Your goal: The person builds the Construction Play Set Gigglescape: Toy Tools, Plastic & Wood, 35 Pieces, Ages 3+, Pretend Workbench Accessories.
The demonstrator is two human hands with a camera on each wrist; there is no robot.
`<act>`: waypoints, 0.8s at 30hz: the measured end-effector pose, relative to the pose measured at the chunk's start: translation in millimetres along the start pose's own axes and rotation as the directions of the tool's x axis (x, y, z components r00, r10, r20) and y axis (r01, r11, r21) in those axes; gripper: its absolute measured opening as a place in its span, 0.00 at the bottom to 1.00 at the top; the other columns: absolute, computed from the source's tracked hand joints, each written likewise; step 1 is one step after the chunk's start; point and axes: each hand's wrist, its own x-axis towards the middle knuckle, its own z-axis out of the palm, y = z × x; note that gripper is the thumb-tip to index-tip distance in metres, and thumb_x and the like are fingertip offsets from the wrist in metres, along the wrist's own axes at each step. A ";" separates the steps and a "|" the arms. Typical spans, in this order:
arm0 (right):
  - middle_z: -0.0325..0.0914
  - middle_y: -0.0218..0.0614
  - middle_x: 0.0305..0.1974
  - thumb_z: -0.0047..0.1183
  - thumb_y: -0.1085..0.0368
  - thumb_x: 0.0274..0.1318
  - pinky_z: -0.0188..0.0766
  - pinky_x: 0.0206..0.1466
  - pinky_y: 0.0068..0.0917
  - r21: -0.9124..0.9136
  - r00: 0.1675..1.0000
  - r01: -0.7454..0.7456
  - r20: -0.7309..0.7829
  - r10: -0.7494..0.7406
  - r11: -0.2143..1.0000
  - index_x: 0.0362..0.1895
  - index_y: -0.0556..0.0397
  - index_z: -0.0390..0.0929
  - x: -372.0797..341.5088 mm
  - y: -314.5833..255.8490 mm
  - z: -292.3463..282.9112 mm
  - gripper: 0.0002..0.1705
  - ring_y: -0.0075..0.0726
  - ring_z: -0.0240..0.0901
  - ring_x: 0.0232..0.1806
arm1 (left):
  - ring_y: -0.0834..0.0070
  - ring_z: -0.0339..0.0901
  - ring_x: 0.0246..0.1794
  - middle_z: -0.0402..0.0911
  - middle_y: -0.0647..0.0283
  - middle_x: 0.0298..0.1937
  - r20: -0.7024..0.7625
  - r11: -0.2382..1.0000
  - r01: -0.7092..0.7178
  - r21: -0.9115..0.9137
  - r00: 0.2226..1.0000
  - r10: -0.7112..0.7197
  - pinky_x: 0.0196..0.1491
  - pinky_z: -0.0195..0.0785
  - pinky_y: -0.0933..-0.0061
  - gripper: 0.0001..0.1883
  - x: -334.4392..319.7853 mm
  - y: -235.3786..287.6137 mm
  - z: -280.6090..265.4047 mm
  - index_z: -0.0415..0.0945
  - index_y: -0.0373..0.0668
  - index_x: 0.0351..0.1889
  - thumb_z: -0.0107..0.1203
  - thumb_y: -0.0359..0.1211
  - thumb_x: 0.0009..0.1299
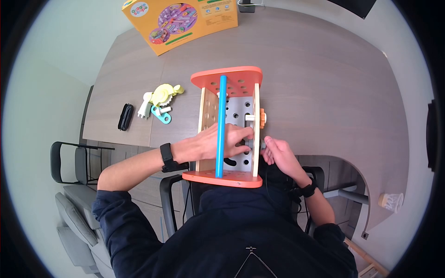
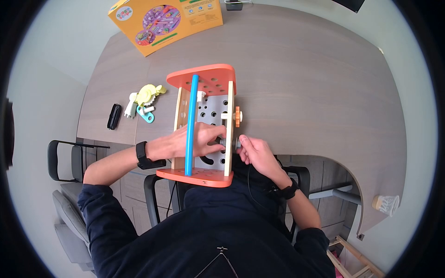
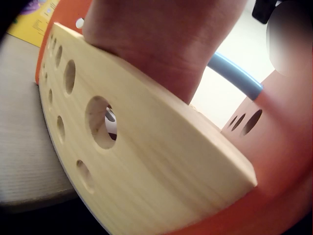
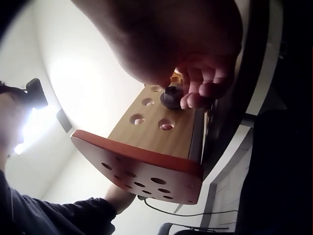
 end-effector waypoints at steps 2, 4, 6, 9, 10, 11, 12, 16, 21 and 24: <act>0.79 0.32 0.34 0.47 0.61 0.82 0.73 0.35 0.24 -0.054 0.999 0.000 -0.045 -0.002 0.999 0.52 0.57 0.75 -1.2 -3.2 1.8 0.12 0.20 0.76 0.32 | 0.52 0.85 0.30 0.85 0.52 0.31 0.009 1.000 0.014 -0.008 1.000 -0.014 0.36 0.76 0.53 0.14 0.5 1.1 -0.9 0.76 0.39 0.50 0.65 0.36 0.75; 0.79 0.32 0.34 0.46 0.60 0.82 0.73 0.35 0.24 -0.064 0.974 0.129 -0.181 -0.139 0.990 0.52 0.56 0.74 -9.7 -15.2 13.4 0.12 0.20 0.76 0.32 | 0.52 0.85 0.29 0.85 0.52 0.31 0.004 1.000 0.006 -0.002 1.000 -0.006 0.36 0.76 0.53 0.14 0.8 -0.7 0.3 0.76 0.40 0.50 0.65 0.36 0.75; 0.79 0.32 0.34 0.45 0.59 0.83 0.72 0.35 0.24 0.017 0.941 0.271 -0.213 -0.261 0.962 0.52 0.56 0.74 -11.2 -6.4 20.4 0.13 0.20 0.76 0.32 | 0.52 0.85 0.29 0.85 0.51 0.31 0.011 1.000 0.017 0.000 1.000 -0.017 0.35 0.76 0.53 0.14 1.0 -0.4 0.1 0.76 0.40 0.50 0.66 0.36 0.75; 0.79 0.33 0.33 0.44 0.58 0.83 0.72 0.34 0.24 0.044 0.940 0.302 -0.177 -0.290 0.952 0.53 0.56 0.73 -11.1 -4.5 20.5 0.14 0.20 0.76 0.31 | 0.52 0.84 0.29 0.85 0.51 0.31 0.029 0.999 0.040 -0.002 0.999 -0.040 0.35 0.76 0.53 0.14 1.6 1.6 -0.9 0.75 0.40 0.51 0.65 0.36 0.75; 0.79 0.33 0.32 0.43 0.58 0.83 0.72 0.34 0.24 0.037 0.949 0.284 -0.150 -0.276 0.958 0.53 0.56 0.73 -10.2 -5.4 19.2 0.14 0.20 0.76 0.31 | 0.52 0.84 0.29 0.85 0.51 0.31 0.023 0.999 0.033 -0.003 0.999 -0.033 0.35 0.76 0.53 0.14 1.8 1.0 -0.3 0.75 0.40 0.51 0.65 0.36 0.75; 0.79 0.33 0.32 0.43 0.58 0.83 0.72 0.33 0.24 0.045 0.969 0.217 -0.128 -0.209 0.975 0.53 0.56 0.73 -8.3 -6.8 17.4 0.14 0.20 0.76 0.31 | 0.52 0.84 0.28 0.85 0.51 0.31 0.017 1.000 0.027 -0.004 1.000 -0.027 0.35 0.76 0.53 0.14 1.8 0.3 -0.1 0.75 0.40 0.51 0.65 0.36 0.75; 0.79 0.33 0.31 0.43 0.58 0.83 0.71 0.33 0.24 0.052 0.984 0.148 -0.105 -0.142 0.988 0.53 0.56 0.73 -6.0 -8.3 14.7 0.14 0.21 0.76 0.31 | 0.52 0.84 0.28 0.85 0.51 0.31 0.014 1.000 0.022 -0.005 1.000 -0.022 0.34 0.76 0.53 0.14 1.6 -0.4 0.1 0.75 0.40 0.51 0.65 0.36 0.75; 0.78 0.32 0.30 0.43 0.57 0.83 0.72 0.33 0.24 -0.042 0.997 -0.065 0.041 0.066 0.997 0.53 0.56 0.73 2.0 0.7 1.7 0.15 0.21 0.76 0.29 | 0.49 0.85 0.34 0.85 0.50 0.34 0.061 0.997 0.073 -0.020 0.996 -0.072 0.39 0.77 0.51 0.15 1.2 4.4 -4.1 0.75 0.38 0.51 0.64 0.36 0.75; 0.77 0.31 0.29 0.46 0.60 0.83 0.74 0.34 0.24 -0.002 0.937 0.286 -0.211 -0.280 0.958 0.55 0.56 0.72 -8.8 -6.5 21.1 0.12 0.20 0.76 0.30 | 0.47 0.85 0.36 0.86 0.49 0.36 0.092 0.993 0.119 -0.009 0.989 -0.117 0.42 0.77 0.50 0.16 2.5 8.0 -6.1 0.75 0.38 0.51 0.64 0.37 0.74; 0.76 0.30 0.28 0.47 0.62 0.82 0.74 0.34 0.25 0.049 0.921 0.358 -0.186 -0.343 0.932 0.55 0.57 0.71 -7.4 -3.7 23.5 0.11 0.20 0.75 0.29 | 0.47 0.85 0.36 0.86 0.49 0.36 0.094 0.993 0.117 -0.005 0.989 -0.116 0.41 0.77 0.50 0.16 2.5 6.3 -4.7 0.75 0.38 0.51 0.64 0.37 0.75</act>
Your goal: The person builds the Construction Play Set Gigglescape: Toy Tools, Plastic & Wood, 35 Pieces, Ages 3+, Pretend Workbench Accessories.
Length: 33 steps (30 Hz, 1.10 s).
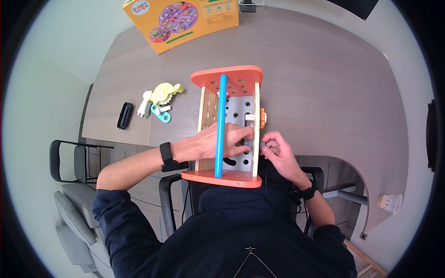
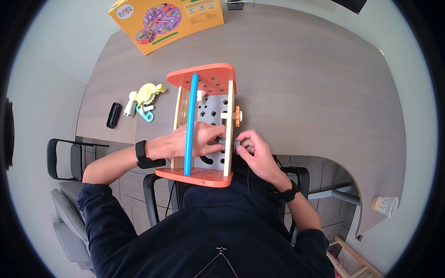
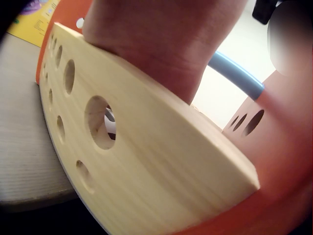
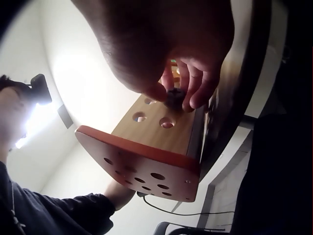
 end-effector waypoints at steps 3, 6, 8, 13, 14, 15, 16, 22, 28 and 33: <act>0.77 0.30 0.28 0.47 0.63 0.82 0.73 0.34 0.25 0.034 0.992 -0.123 0.033 0.122 0.992 0.54 0.57 0.71 5.1 -0.3 0.0 0.10 0.21 0.75 0.28 | 0.47 0.85 0.35 0.86 0.49 0.36 -0.008 1.000 -0.017 -0.005 1.000 0.017 0.41 0.77 0.50 0.16 -0.4 1.1 -2.1 0.76 0.37 0.51 0.64 0.38 0.75; 0.78 0.30 0.27 0.46 0.63 0.82 0.73 0.34 0.26 -0.105 0.951 -0.276 0.112 0.288 0.955 0.53 0.58 0.71 13.8 3.9 -11.0 0.10 0.22 0.74 0.26 | 0.49 0.85 0.33 0.86 0.50 0.36 -0.027 0.999 -0.045 -0.001 0.999 0.045 0.39 0.77 0.51 0.15 -0.5 -1.9 -0.4 0.76 0.37 0.50 0.64 0.38 0.75; 0.79 0.31 0.29 0.47 0.63 0.82 0.73 0.34 0.27 -0.202 0.942 -0.292 0.106 0.317 0.935 0.53 0.58 0.70 13.2 3.9 -15.3 0.10 0.22 0.75 0.26 | 0.52 0.84 0.29 0.85 0.51 0.34 -0.055 0.997 -0.080 0.010 0.995 0.080 0.35 0.76 0.53 0.15 -0.2 -5.7 2.3 0.76 0.38 0.50 0.63 0.38 0.76; 0.82 0.33 0.39 0.49 0.67 0.80 0.73 0.35 0.26 -0.093 0.994 0.034 -0.099 -0.043 0.995 0.54 0.59 0.71 0.5 -3.3 0.9 0.08 0.21 0.76 0.31 | 0.53 0.85 0.30 0.85 0.52 0.35 -0.064 0.998 -0.062 0.030 0.996 0.064 0.37 0.76 0.54 0.15 -0.5 -5.1 3.7 0.77 0.37 0.49 0.64 0.39 0.76; 0.82 0.34 0.40 0.50 0.67 0.80 0.73 0.35 0.25 -0.055 0.999 0.002 -0.048 -0.005 0.998 0.54 0.59 0.71 0.0 -1.1 -0.8 0.08 0.20 0.76 0.32 | 0.53 0.85 0.30 0.86 0.52 0.35 -0.061 0.998 -0.057 0.035 0.996 0.059 0.37 0.76 0.54 0.15 -0.2 -4.8 3.6 0.78 0.37 0.48 0.64 0.39 0.76; 0.82 0.34 0.42 0.50 0.67 0.79 0.73 0.36 0.25 -0.019 0.999 -0.032 0.005 0.032 0.999 0.54 0.59 0.71 -0.8 2.5 -3.6 0.08 0.20 0.76 0.32 | 0.53 0.85 0.30 0.86 0.52 0.35 -0.062 0.997 -0.062 0.041 0.996 0.065 0.38 0.76 0.54 0.15 0.1 -4.9 4.2 0.78 0.37 0.48 0.64 0.39 0.76; 0.82 0.34 0.43 0.50 0.68 0.79 0.73 0.36 0.24 0.017 0.996 -0.067 0.059 0.066 0.998 0.54 0.59 0.71 -1.2 4.6 -4.9 0.08 0.19 0.76 0.33 | 0.53 0.85 0.31 0.86 0.53 0.35 -0.063 0.997 -0.068 0.047 0.996 0.071 0.38 0.77 0.54 0.15 0.7 -6.3 5.3 0.79 0.37 0.48 0.64 0.40 0.75; 0.80 0.32 0.40 0.50 0.67 0.79 0.73 0.35 0.24 -0.166 0.919 -0.315 0.193 0.344 0.935 0.55 0.59 0.71 12.9 14.5 -23.0 0.09 0.19 0.76 0.32 | 0.47 0.85 0.40 0.86 0.49 0.38 -0.054 0.996 -0.069 0.050 0.996 0.071 0.43 0.78 0.50 0.15 -0.3 -3.2 2.4 0.80 0.35 0.50 0.65 0.38 0.75; 0.78 0.31 0.32 0.47 0.62 0.81 0.73 0.34 0.24 -0.069 0.999 -0.035 -0.038 0.032 0.997 0.55 0.59 0.71 0.8 -3.7 -0.2 0.12 0.21 0.75 0.28 | 0.50 0.85 0.38 0.87 0.52 0.39 -0.082 0.991 -0.097 0.097 0.991 0.105 0.42 0.78 0.53 0.16 0.1 -9.7 7.8 0.81 0.37 0.51 0.65 0.40 0.75; 0.77 0.31 0.29 0.46 0.60 0.82 0.74 0.35 0.24 0.003 0.978 -0.192 0.082 0.192 0.981 0.56 0.59 0.71 5.1 -5.3 -1.9 0.13 0.22 0.76 0.28 | 0.50 0.85 0.36 0.86 0.53 0.38 -0.067 0.992 -0.088 0.091 0.993 0.095 0.41 0.78 0.53 0.16 0.4 -7.5 5.2 0.81 0.37 0.50 0.64 0.40 0.75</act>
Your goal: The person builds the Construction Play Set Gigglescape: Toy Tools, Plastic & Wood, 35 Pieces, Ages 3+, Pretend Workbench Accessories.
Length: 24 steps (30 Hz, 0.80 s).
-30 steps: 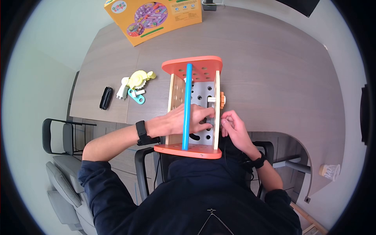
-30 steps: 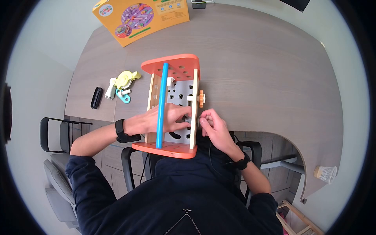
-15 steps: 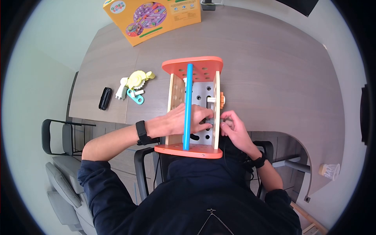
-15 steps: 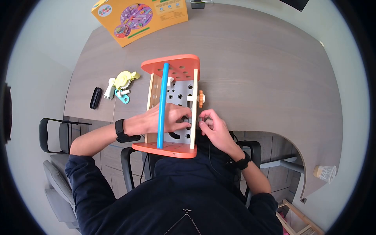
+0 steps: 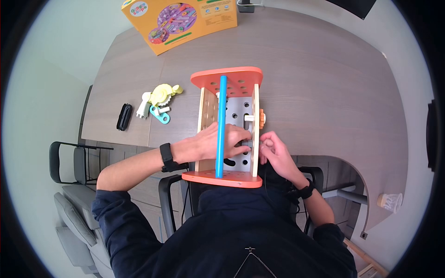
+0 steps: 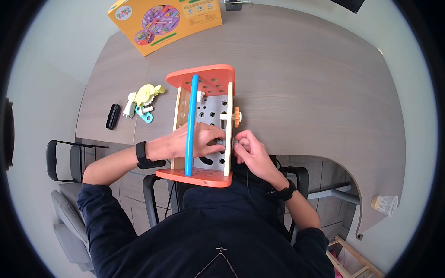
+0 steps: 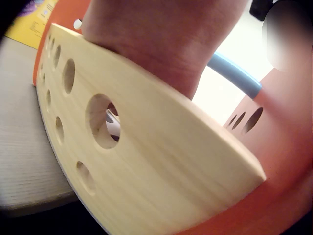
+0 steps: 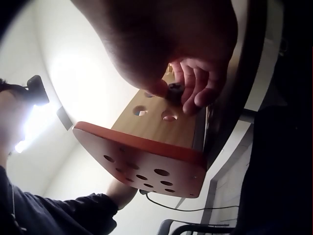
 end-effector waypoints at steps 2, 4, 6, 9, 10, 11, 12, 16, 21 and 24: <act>0.77 0.31 0.29 0.46 0.61 0.82 0.74 0.35 0.24 -0.066 0.989 -0.128 0.070 0.132 0.990 0.55 0.58 0.71 3.2 -2.2 -8.1 0.13 0.22 0.75 0.28 | 0.48 0.85 0.38 0.85 0.52 0.37 -0.013 1.000 0.002 -0.011 1.000 -0.002 0.40 0.77 0.51 0.14 -1.3 2.5 -1.6 0.80 0.38 0.48 0.63 0.40 0.75; 0.76 0.31 0.29 0.46 0.61 0.82 0.74 0.35 0.24 -0.154 0.982 -0.157 0.079 0.171 0.976 0.55 0.57 0.71 5.2 5.8 -14.5 0.12 0.21 0.75 0.28 | 0.48 0.85 0.37 0.85 0.52 0.36 -0.018 1.000 -0.001 -0.009 1.000 0.001 0.40 0.77 0.51 0.14 -2.1 3.1 -1.2 0.80 0.38 0.48 0.64 0.40 0.75; 0.76 0.30 0.28 0.46 0.61 0.82 0.73 0.35 0.24 -0.161 0.996 -0.086 0.000 0.087 0.983 0.55 0.57 0.71 2.4 5.3 -11.0 0.11 0.21 0.74 0.27 | 0.48 0.85 0.37 0.85 0.53 0.36 -0.017 1.000 0.002 -0.008 1.000 -0.002 0.40 0.77 0.51 0.15 -2.9 2.7 -1.3 0.80 0.38 0.48 0.64 0.40 0.75; 0.75 0.29 0.28 0.46 0.62 0.82 0.73 0.34 0.24 -0.016 0.985 0.149 -0.091 -0.150 0.989 0.57 0.56 0.70 -3.4 8.6 1.6 0.11 0.21 0.73 0.26 | 0.49 0.85 0.37 0.85 0.53 0.35 -0.010 1.000 0.008 -0.003 1.000 -0.008 0.40 0.77 0.51 0.14 -3.1 3.6 -1.8 0.79 0.38 0.48 0.64 0.40 0.75; 0.75 0.29 0.28 0.46 0.62 0.82 0.73 0.34 0.24 0.030 0.980 0.180 -0.089 -0.177 0.983 0.57 0.56 0.69 -3.3 8.8 3.8 0.11 0.21 0.73 0.26 | 0.49 0.85 0.37 0.85 0.53 0.35 -0.007 1.000 0.007 0.005 1.000 -0.007 0.40 0.77 0.51 0.14 -3.1 3.3 -1.7 0.78 0.38 0.48 0.64 0.39 0.75; 0.75 0.28 0.28 0.46 0.62 0.82 0.73 0.34 0.24 0.076 0.975 0.210 -0.088 -0.204 0.975 0.58 0.55 0.69 -3.2 8.9 6.0 0.11 0.21 0.72 0.26 | 0.49 0.85 0.37 0.85 0.53 0.35 -0.003 1.000 0.006 0.013 1.000 -0.006 0.40 0.77 0.51 0.14 -3.3 3.1 -1.7 0.78 0.38 0.48 0.63 0.39 0.75; 0.75 0.28 0.28 0.46 0.62 0.82 0.73 0.33 0.24 0.101 0.982 0.183 -0.062 -0.178 0.978 0.58 0.55 0.68 -2.6 6.7 6.9 0.12 0.21 0.72 0.26 | 0.48 0.85 0.36 0.85 0.53 0.34 -0.012 1.000 -0.001 0.010 1.000 0.001 0.40 0.77 0.51 0.14 -3.7 2.4 -0.7 0.78 0.38 0.48 0.63 0.39 0.75; 0.75 0.28 0.28 0.45 0.63 0.82 0.71 0.33 0.24 0.112 0.995 -0.038 0.091 0.028 0.993 0.57 0.55 0.69 4.5 -4.9 -1.7 0.11 0.21 0.71 0.25 | 0.48 0.85 0.36 0.85 0.53 0.35 -0.025 1.000 -0.001 0.001 1.000 0.001 0.39 0.77 0.51 0.14 -4.1 1.2 0.0 0.78 0.39 0.47 0.63 0.39 0.75; 0.79 0.31 0.31 0.47 0.61 0.82 0.71 0.33 0.23 -0.134 0.994 -0.098 0.025 0.103 0.986 0.55 0.56 0.72 4.6 2.9 -16.4 0.11 0.20 0.72 0.27 | 0.48 0.85 0.32 0.87 0.53 0.37 0.009 1.000 0.020 0.016 1.000 -0.020 0.38 0.79 0.51 0.17 -4.5 -0.9 -0.8 0.80 0.43 0.56 0.63 0.42 0.76; 0.81 0.37 0.35 0.48 0.60 0.81 0.74 0.37 0.27 -0.174 0.995 0.077 -0.043 -0.086 0.982 0.55 0.58 0.72 -4.7 -4.2 -4.4 0.13 0.26 0.76 0.31 | 0.48 0.85 0.33 0.87 0.53 0.37 0.001 1.000 0.014 0.023 1.000 -0.014 0.38 0.79 0.51 0.17 -4.6 -0.9 0.4 0.80 0.43 0.57 0.63 0.42 0.76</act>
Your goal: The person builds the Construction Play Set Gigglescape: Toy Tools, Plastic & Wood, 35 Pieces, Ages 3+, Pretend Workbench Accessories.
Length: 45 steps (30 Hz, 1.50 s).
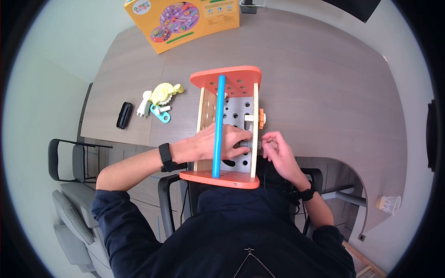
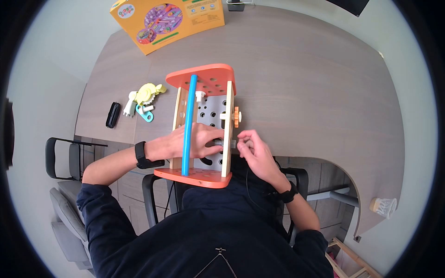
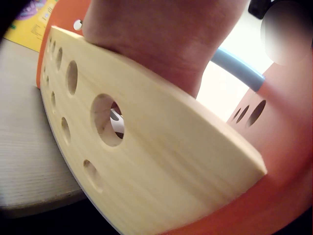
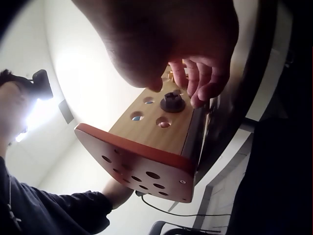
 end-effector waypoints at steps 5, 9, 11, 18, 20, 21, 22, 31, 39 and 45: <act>0.82 0.58 0.43 0.45 0.64 0.79 0.76 0.48 0.54 -0.343 0.985 0.162 -0.001 -0.173 0.925 0.55 0.59 0.70 4.9 -7.5 14.2 0.11 0.68 0.81 0.45 | 0.48 0.85 0.34 0.87 0.53 0.38 -0.017 1.000 -0.026 -0.012 1.000 0.026 0.39 0.79 0.51 0.18 -0.4 -3.4 2.7 0.80 0.43 0.58 0.63 0.41 0.76; 0.81 0.62 0.44 0.42 0.64 0.80 0.75 0.47 0.56 -0.415 0.987 0.150 0.013 -0.160 0.897 0.53 0.58 0.69 7.3 -8.3 17.0 0.10 0.71 0.80 0.46 | 0.48 0.86 0.34 0.88 0.53 0.39 -0.004 1.000 -0.019 0.007 1.000 0.019 0.39 0.80 0.52 0.18 -0.5 -2.0 0.9 0.80 0.43 0.59 0.63 0.41 0.76; 0.80 0.62 0.42 0.40 0.64 0.81 0.74 0.47 0.56 -0.348 0.986 0.155 -0.005 -0.167 0.925 0.52 0.58 0.68 8.3 -5.8 20.3 0.10 0.72 0.79 0.45 | 0.48 0.86 0.34 0.88 0.53 0.40 -0.004 1.000 -0.011 0.020 1.000 0.011 0.38 0.80 0.52 0.18 -0.8 -0.9 0.6 0.80 0.43 0.59 0.63 0.41 0.76; 0.77 0.57 0.35 0.35 0.60 0.85 0.71 0.45 0.51 -0.243 0.997 0.059 -0.031 -0.069 0.968 0.49 0.58 0.66 6.5 -11.9 24.8 0.13 0.67 0.76 0.37 | 0.49 0.85 0.35 0.86 0.54 0.39 -0.090 0.994 -0.090 0.064 0.991 0.095 0.38 0.79 0.52 0.17 -1.8 -7.1 6.4 0.79 0.41 0.55 0.63 0.42 0.76; 0.76 0.57 0.35 0.35 0.59 0.85 0.71 0.45 0.51 -0.254 0.998 0.031 -0.037 -0.042 0.967 0.49 0.58 0.65 6.3 -14.1 25.0 0.14 0.66 0.76 0.37 | 0.51 0.85 0.36 0.84 0.54 0.34 -0.090 0.995 -0.071 0.072 0.993 0.078 0.39 0.77 0.53 0.15 -2.0 -3.3 4.2 0.77 0.39 0.46 0.64 0.41 0.75; 0.76 0.55 0.34 0.35 0.58 0.85 0.72 0.45 0.50 -0.233 0.999 0.017 -0.033 -0.026 0.972 0.49 0.58 0.65 6.5 -12.3 24.6 0.15 0.64 0.76 0.36 | 0.50 0.85 0.36 0.85 0.54 0.36 -0.085 0.995 -0.070 0.071 0.993 0.076 0.39 0.78 0.53 0.16 -1.7 -4.1 4.8 0.78 0.40 0.51 0.63 0.42 0.75; 0.77 0.53 0.33 0.36 0.57 0.85 0.72 0.45 0.49 -0.213 1.000 0.003 -0.030 -0.009 0.977 0.50 0.58 0.66 7.2 -8.5 24.0 0.16 0.61 0.77 0.36 | 0.49 0.85 0.36 0.86 0.55 0.39 -0.080 0.995 -0.070 0.070 0.994 0.075 0.39 0.79 0.53 0.17 -1.1 -6.5 6.0 0.79 0.42 0.55 0.63 0.42 0.76; 0.62 0.54 0.72 0.45 0.46 0.82 0.66 0.75 0.45 0.350 0.970 -0.193 0.206 0.125 0.917 0.84 0.52 0.36 -3.5 -18.4 23.3 0.45 0.49 0.63 0.75 | 0.50 0.86 0.38 0.86 0.52 0.36 -0.118 0.998 -0.069 0.002 0.991 0.069 0.42 0.79 0.54 0.16 -0.8 -5.3 4.3 0.79 0.39 0.49 0.63 0.42 0.75; 0.44 0.56 0.82 0.60 0.46 0.72 0.51 0.84 0.48 0.460 0.965 -0.233 0.215 0.147 0.857 0.87 0.50 0.22 15.0 -38.8 33.7 0.64 0.50 0.44 0.85 | 0.48 0.86 0.37 0.87 0.49 0.37 -0.136 0.994 0.061 -0.089 0.988 -0.072 0.41 0.78 0.52 0.15 -2.7 -3.6 -7.3 0.81 0.38 0.47 0.61 0.41 0.75; 0.58 0.53 0.75 0.63 0.49 0.69 0.60 0.80 0.45 0.533 0.988 -0.140 0.129 0.083 0.834 0.88 0.51 0.31 17.9 -62.0 26.5 0.62 0.48 0.59 0.78 | 0.53 0.81 0.47 0.80 0.56 0.45 -0.262 0.945 -0.136 0.296 0.940 0.218 0.50 0.76 0.51 0.15 -9.6 -0.7 -30.8 0.80 0.44 0.55 0.60 0.42 0.78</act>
